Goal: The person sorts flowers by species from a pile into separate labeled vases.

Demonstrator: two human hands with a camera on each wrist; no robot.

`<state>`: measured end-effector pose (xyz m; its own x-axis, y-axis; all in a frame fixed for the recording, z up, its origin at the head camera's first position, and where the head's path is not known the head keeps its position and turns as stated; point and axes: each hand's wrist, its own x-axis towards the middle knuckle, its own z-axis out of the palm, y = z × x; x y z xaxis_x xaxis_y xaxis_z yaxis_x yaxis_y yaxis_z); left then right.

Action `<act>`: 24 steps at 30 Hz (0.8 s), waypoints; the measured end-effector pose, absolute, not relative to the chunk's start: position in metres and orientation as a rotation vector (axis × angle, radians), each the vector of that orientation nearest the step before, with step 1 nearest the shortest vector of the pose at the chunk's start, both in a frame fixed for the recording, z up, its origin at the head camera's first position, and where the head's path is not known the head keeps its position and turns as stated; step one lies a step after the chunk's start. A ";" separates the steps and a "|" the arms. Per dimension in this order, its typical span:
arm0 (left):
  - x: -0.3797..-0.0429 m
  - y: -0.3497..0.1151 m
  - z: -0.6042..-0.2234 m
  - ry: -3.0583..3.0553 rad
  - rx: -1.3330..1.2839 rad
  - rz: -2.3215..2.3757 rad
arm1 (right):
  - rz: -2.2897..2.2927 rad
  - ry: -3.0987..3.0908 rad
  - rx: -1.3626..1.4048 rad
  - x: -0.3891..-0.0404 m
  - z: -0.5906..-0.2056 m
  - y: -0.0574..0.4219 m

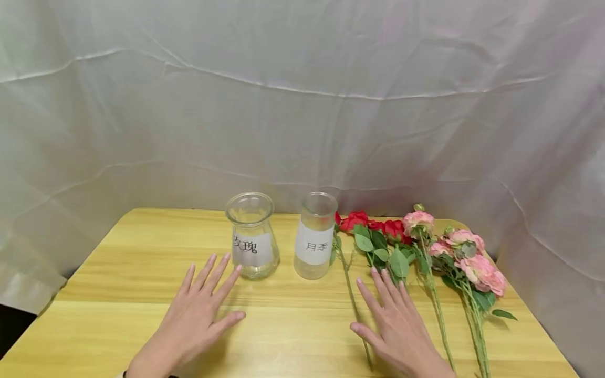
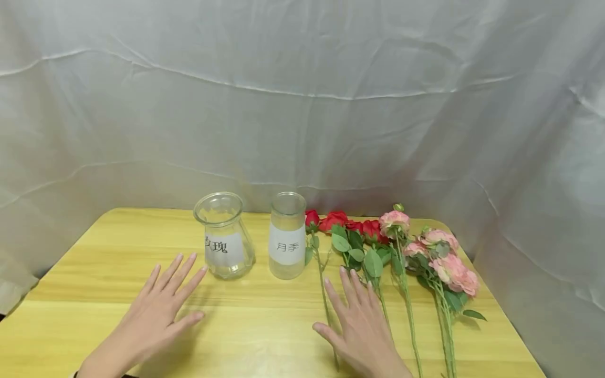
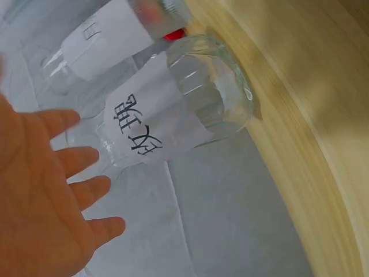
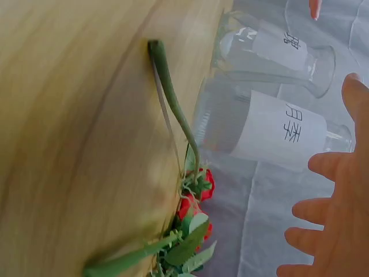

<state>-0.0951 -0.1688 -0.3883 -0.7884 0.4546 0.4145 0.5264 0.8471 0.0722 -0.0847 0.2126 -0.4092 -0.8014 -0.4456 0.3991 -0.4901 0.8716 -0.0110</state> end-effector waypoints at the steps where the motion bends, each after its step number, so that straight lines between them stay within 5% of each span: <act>1: -0.096 -0.168 -0.386 -2.654 -0.717 -0.311 | 0.171 -2.656 0.689 -0.084 -0.409 0.213; 13: -0.139 -0.179 -0.348 -2.558 -0.391 -1.302 | 0.457 -2.604 0.613 -0.088 -0.395 0.203; 24: -0.199 -0.163 -0.341 -2.506 -0.310 -1.667 | 1.205 -2.754 0.265 -0.109 -0.388 0.211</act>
<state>-0.1986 -0.1635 -0.3412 -0.9723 0.1052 0.2087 0.2331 0.3740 0.8977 -0.1088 0.2112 -0.3878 -0.9770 -0.1106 0.1822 -0.2089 0.6668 -0.7153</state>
